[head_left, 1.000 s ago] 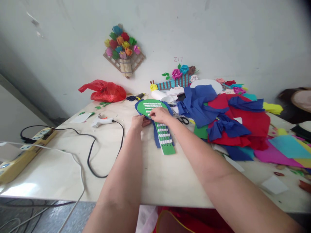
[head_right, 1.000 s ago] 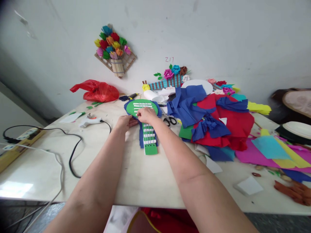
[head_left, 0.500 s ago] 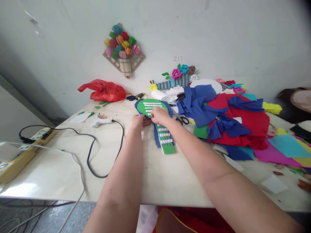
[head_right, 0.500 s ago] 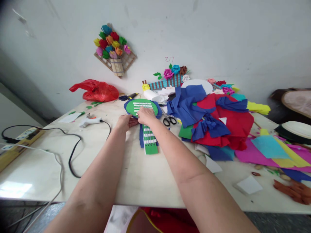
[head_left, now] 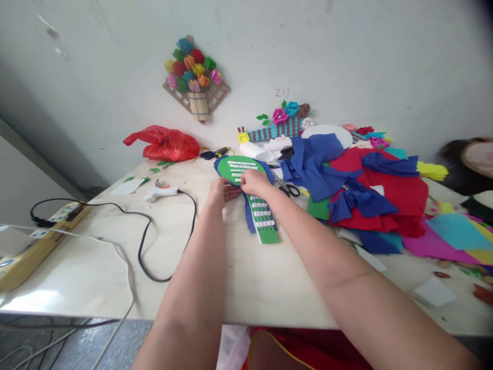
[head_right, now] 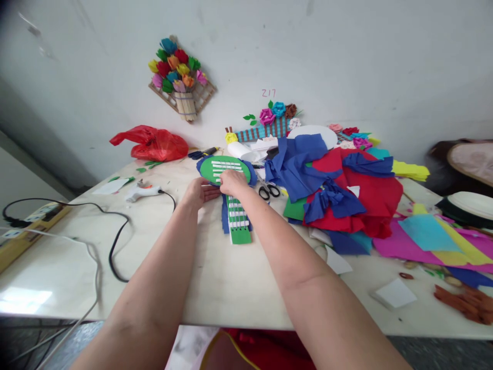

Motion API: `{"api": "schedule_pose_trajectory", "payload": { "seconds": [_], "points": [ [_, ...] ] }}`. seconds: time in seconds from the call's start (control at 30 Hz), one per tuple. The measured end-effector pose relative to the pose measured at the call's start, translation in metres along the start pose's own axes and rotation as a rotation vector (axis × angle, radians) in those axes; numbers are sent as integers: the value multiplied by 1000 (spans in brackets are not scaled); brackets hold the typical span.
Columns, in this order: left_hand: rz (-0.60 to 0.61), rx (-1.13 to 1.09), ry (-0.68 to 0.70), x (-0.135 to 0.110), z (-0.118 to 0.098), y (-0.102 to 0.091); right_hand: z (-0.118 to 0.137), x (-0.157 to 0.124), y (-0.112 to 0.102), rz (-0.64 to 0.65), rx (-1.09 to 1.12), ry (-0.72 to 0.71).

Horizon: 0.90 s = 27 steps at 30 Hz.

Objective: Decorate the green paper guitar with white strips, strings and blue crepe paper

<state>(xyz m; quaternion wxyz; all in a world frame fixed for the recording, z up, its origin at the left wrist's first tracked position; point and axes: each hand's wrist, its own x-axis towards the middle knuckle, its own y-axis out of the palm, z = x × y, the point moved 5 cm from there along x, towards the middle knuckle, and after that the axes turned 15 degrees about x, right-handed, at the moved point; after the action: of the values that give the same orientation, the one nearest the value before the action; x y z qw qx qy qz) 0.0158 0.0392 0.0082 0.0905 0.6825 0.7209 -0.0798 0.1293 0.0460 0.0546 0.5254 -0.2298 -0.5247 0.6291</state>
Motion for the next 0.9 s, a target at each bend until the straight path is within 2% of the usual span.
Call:
{"api": "schedule_pose_trajectory", "payload": {
  "seconds": [0.07,0.17,0.47,0.73,0.9],
  "points": [
    [64,7,12,0,0,0,0,0,-1,0,-4,1],
    [131,12,100,-3,-2,-1,0,0,-2,-7,-9,-3],
    [237,-44,180,-9,-3,-1,-1,1,-3,-16,1,6],
    [83,-5,187,-3,2,0,-2,1,-2,-9,35,23],
    [35,12,159,-4,1,2,-2,0,-4,-8,40,15]
  ]
}}
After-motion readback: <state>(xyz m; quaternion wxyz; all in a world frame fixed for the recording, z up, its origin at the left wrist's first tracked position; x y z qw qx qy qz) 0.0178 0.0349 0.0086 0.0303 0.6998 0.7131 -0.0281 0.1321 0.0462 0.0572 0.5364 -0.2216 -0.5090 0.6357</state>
